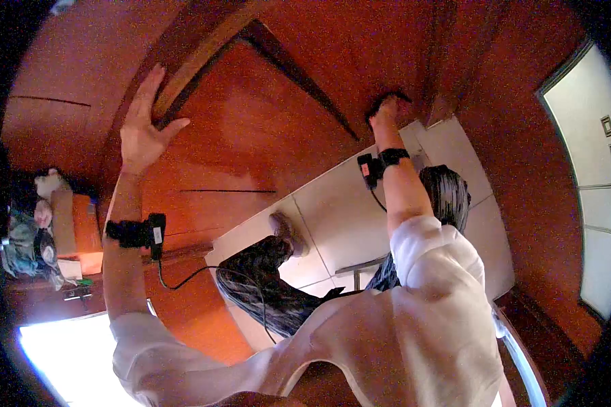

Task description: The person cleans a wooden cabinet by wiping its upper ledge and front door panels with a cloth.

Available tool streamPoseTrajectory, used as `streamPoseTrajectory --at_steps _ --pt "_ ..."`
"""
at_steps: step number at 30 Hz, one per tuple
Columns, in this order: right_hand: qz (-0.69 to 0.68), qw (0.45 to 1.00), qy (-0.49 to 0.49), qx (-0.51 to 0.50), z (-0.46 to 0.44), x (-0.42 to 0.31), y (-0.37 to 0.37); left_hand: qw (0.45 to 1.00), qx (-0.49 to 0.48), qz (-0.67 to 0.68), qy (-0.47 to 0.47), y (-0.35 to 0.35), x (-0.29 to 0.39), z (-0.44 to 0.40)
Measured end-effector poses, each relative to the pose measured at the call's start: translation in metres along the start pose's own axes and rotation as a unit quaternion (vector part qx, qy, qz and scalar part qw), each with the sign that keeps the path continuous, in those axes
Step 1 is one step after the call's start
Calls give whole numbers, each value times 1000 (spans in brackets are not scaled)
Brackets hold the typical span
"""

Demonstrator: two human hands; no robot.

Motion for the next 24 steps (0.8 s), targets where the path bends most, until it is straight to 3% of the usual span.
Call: streamPoseTrajectory --at_steps 2,4,5,7,11,16,18,21,22,23,24 --pt "-57 996 65 -17 35 -29 -39 1000 -7 -24 18 0 0 1" --pt "-75 973 210 -54 80 -79 -85 999 -5 -25 23 -1 -4 2" --pt "-53 953 287 -76 105 -106 -106 999 -5 -30 28 -1 -5 1" --pt "118 885 439 -99 141 -158 -145 999 -7 -20 32 1 -1 1" --pt "32 805 543 -237 257 -229 -208 1000 -1 -12 29 0 3 0" --pt "151 739 620 -217 230 -224 -210 1000 -14 2 10 -2 11 -2" --pt "187 615 746 -173 214 -206 -191 1000 -22 -1 7 -3 11 -3" --pt "242 662 701 -110 169 -169 -146 1000 -16 -5 -2 -4 12 -2" --pt "237 721 648 -58 138 -150 -123 1000 -15 -7 1 -5 12 -2" --pt "238 723 646 -58 128 -136 -109 1000 -12 -9 4 -5 11 -2" --pt "238 763 600 -18 113 -122 -88 1000 -13 -11 4 -6 9 -2"
Point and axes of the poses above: each hand's wrist, its own z-axis away from the middle knuckle, its own y-axis out of the back of the hand, x = y × z, the point moved 9 cm from there along -z, towards the middle knuckle, and after that the axes turned 12 degrees about y, right-handed, at the moved point
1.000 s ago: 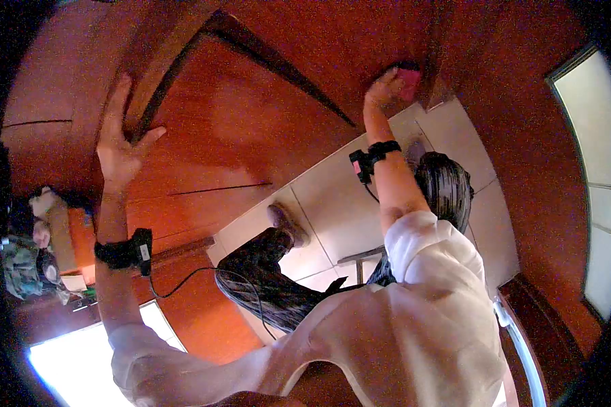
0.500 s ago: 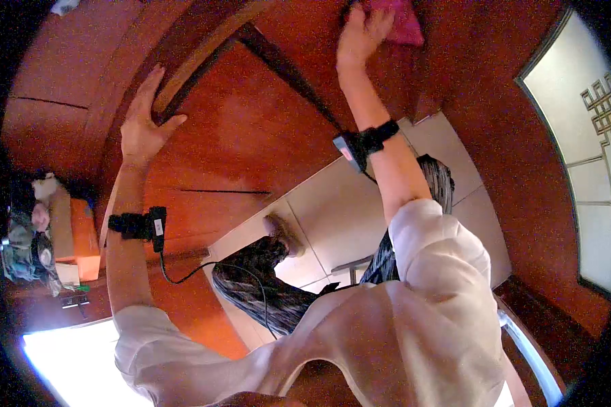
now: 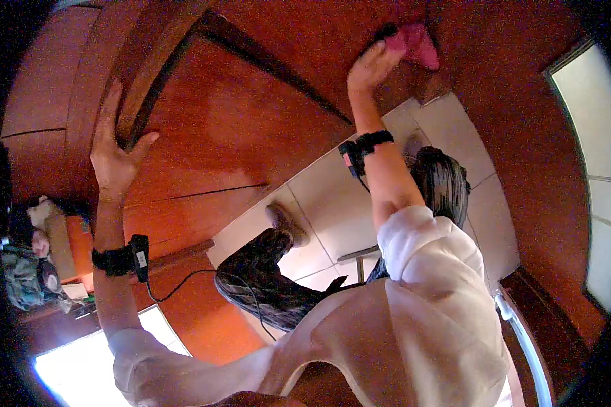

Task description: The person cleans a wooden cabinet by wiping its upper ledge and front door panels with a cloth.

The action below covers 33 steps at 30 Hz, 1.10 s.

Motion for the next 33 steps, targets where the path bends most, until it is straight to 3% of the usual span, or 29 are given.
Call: streamPoseTrajectory --at_steps 1,3,5,8,10,12,16,18,20,22,23,25,28,29,31,33 --pt "13 997 -67 20 15 26 10 1000 3 17 -11 0 -1 0" --pt "12 993 -114 22 35 70 24 999 10 32 -20 3 -2 -1" --pt "-12 968 -248 19 60 119 27 1000 6 21 -22 2 -1 0" --pt "-152 840 -520 23 96 167 18 1000 3 17 -8 5 -3 1" --pt "-223 791 -569 27 92 164 7 1000 2 9 -10 6 -6 1" --pt "-267 814 -515 37 57 114 -3 1000 -2 4 -14 6 -6 3" --pt "-298 919 -257 24 -40 -31 -14 1000 0 -12 20 4 -7 2" --pt "-239 962 -133 -18 -81 -60 -23 1000 4 -3 31 4 -6 2" --pt "-132 988 26 -80 -104 -161 -19 1000 4 6 16 3 -7 1" --pt "-131 978 57 -150 -117 -168 -31 1000 1 0 15 3 -3 1" --pt "-157 977 85 -119 -120 -173 -33 1000 -3 -6 17 3 -2 1" --pt "-122 970 140 -155 -120 -176 -34 1000 -4 3 2 2 -1 0" --pt "-99 990 66 -76 -107 -117 -30 1000 -14 4 -2 0 2 0" --pt "-95 991 60 -78 -100 -91 -31 1000 -26 1 9 -2 0 0" --pt "41 995 70 -60 -89 -41 -21 1000 -14 4 -3 -1 3 -1" --pt "34 998 25 -48 -65 -23 -14 1000 -1 5 -12 -1 6 0"
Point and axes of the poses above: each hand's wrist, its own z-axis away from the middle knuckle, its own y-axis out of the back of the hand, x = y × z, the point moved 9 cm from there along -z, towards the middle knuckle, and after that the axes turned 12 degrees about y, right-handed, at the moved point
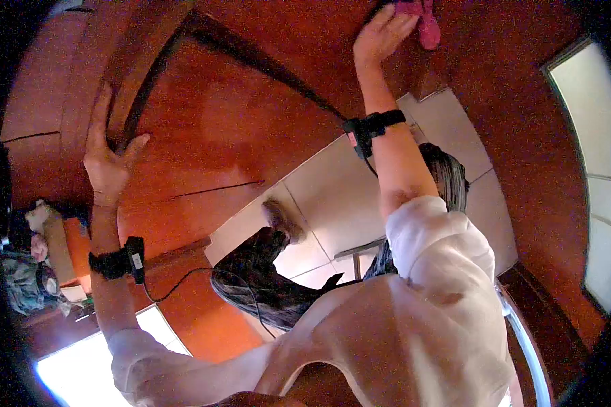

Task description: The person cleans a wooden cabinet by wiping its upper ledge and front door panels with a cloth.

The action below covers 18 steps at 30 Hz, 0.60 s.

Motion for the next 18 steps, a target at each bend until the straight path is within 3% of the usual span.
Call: streamPoseTrajectory --at_steps 3,4,6,11,14,18 --pt "-4 992 -108 57 39 68 9 1000 0 15 17 0 -3 1" --pt "-6 993 -106 54 48 78 13 1000 6 9 3 2 -3 1" --pt "18 971 -238 0 75 116 18 1000 16 0 -8 4 -4 1" --pt "-116 853 -506 -54 171 187 7 999 33 -4 -27 6 -11 6" --pt "-228 773 -586 -81 212 153 -9 1000 19 -14 10 4 -20 6" --pt "-305 780 -532 -130 203 45 -38 999 33 -26 7 2 -23 7"
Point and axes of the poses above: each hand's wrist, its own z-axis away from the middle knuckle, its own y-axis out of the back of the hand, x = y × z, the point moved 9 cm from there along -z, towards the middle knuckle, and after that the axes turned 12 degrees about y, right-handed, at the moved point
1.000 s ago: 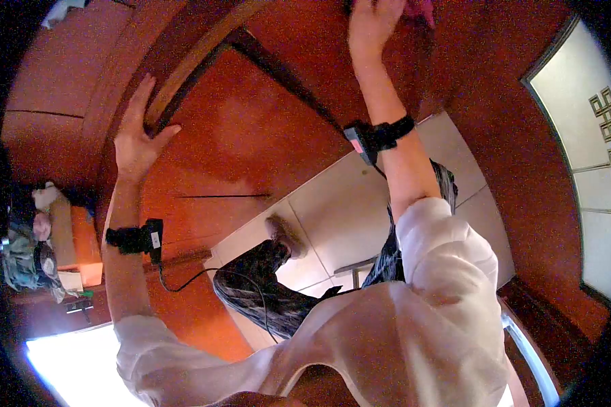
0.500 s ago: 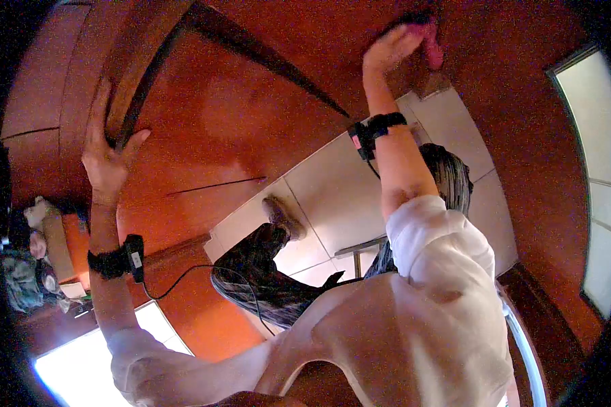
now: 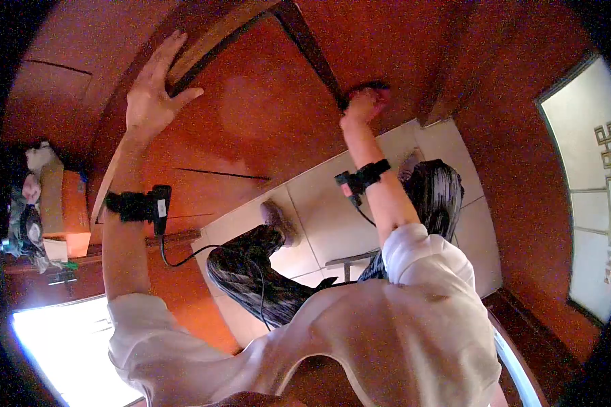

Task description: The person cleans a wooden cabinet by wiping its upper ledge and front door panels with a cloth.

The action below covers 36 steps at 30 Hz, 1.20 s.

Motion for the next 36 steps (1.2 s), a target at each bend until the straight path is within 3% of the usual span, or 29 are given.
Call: streamPoseTrajectory --at_steps 3,5,6,8,9,11,12,14,15,19,21,22,24,25,26,28,29,31,32,33,34,35,36 --pt "82 984 159 -19 49 -55 -56 1000 -3 13 16 1 -1 0" --pt "172 941 286 60 80 -92 -83 1000 2 13 13 0 -2 0" --pt "173 940 289 62 89 -106 -91 1000 5 10 11 -1 -2 0" --pt "143 888 427 -90 119 -146 -129 1000 6 12 11 0 -3 0" --pt "145 889 426 -90 118 -148 -129 1000 5 10 12 -1 -3 0" --pt "330 705 621 -92 145 -167 -147 1000 3 3 17 -1 -3 0" --pt "330 707 619 -92 136 -163 -140 1000 4 -7 21 0 -2 -1" --pt "418 598 681 -67 129 -142 -126 1000 4 -13 17 -1 0 -1" --pt "413 635 651 -40 116 -129 -111 1000 5 -17 11 0 1 -1" --pt "419 678 604 -23 88 -81 -58 1000 4 -6 -6 0 0 0" --pt "464 761 451 -55 59 -41 -32 999 -7 23 -22 2 3 1" --pt "463 760 452 -59 57 -29 -27 1000 -5 21 -19 8 7 0" --pt "466 782 412 37 46 -13 1 997 -75 -26 14 9 15 0" --pt "495 697 511 91 59 -20 2 997 -69 -25 20 11 13 1" --pt "494 694 518 84 52 -11 13 998 -64 -12 1 11 13 2" --pt "533 782 322 -34 9 27 37 999 -45 1 -6 14 12 4" --pt "535 774 334 -45 14 18 30 999 -54 -6 4 14 11 6" --pt "464 883 74 -25 18 41 53 997 -74 -6 9 5 0 7" --pt "473 876 87 -39 25 32 44 998 -60 -4 26 10 -6 5" --pt "366 912 174 -61 40 14 24 996 -84 -8 33 6 -9 7" --pt "323 905 262 -92 58 -4 6 993 -113 -10 41 0 -12 9" --pt "277 888 344 -130 84 -26 -16 992 -104 -11 64 3 -15 11" --pt "298 833 432 -172 127 -58 -57 994 -95 -10 48 1 -18 12"
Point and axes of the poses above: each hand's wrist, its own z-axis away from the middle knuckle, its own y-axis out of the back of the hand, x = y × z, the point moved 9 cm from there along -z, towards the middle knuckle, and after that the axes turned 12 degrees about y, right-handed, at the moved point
